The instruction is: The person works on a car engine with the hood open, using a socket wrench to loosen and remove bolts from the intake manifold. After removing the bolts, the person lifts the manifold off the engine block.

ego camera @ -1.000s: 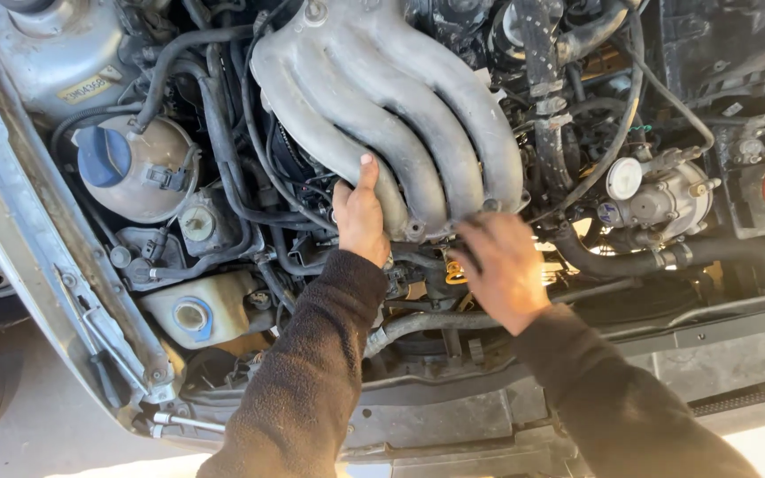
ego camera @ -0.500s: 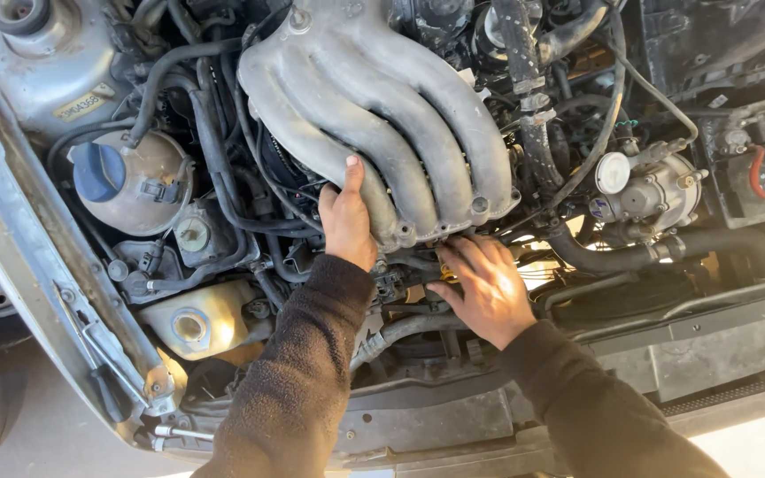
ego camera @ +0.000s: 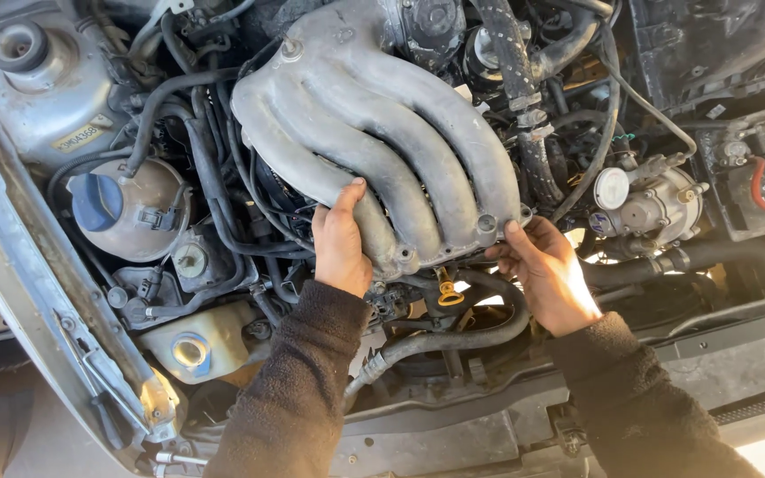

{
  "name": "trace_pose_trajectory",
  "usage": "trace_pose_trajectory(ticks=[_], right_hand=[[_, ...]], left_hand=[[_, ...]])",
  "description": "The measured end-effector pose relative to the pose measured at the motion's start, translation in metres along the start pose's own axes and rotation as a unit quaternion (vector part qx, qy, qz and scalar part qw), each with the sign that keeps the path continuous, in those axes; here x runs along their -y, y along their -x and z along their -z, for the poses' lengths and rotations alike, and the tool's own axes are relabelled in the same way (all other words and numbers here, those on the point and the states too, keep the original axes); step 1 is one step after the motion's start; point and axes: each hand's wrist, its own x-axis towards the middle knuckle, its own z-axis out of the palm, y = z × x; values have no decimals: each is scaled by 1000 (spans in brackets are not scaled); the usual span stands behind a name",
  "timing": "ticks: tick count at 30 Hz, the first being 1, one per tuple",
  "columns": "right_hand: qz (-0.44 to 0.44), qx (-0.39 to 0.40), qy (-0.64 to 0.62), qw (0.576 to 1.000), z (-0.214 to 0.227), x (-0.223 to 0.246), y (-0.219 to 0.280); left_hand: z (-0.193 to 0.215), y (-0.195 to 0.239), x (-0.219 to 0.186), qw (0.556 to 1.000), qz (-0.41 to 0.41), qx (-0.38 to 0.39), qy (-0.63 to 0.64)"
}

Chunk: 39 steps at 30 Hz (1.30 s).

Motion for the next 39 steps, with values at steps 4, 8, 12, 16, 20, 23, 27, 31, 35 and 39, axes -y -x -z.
trace_pose_trajectory(ticks=[4,8,12,16,20,23,27,31,35,39], right_hand=[[-7,22,-24,999,-2,6,-4],[-7,12,9,1000,-12,11,0],[-17,4,40,999,-4,-1,-10],[-46,2,138,989,1,-5,-17],[-81,7,186,979,2,-2,-20],[-93,4,190,977,1,0,-22],[-83,13,142,986,11,-11,-26],[-91,18,125,988,12,-12,-25],[-98,0,207,973,-1,28,3],[-16,-53,256,965,9,23,51]], left_hand=[[-8,2,-16,1000,11,28,-7],[-1,-4,-12,999,10,34,-21],[6,-10,1,998,14,5,-62],[16,-17,12,998,4,40,-55],[15,-17,14,997,18,23,-76],[18,-19,20,996,-14,40,-80],[17,-13,13,996,-4,45,-71],[25,-11,12,995,10,48,-85],[30,-19,19,994,22,24,-106],[34,-21,23,994,-6,45,-104]])
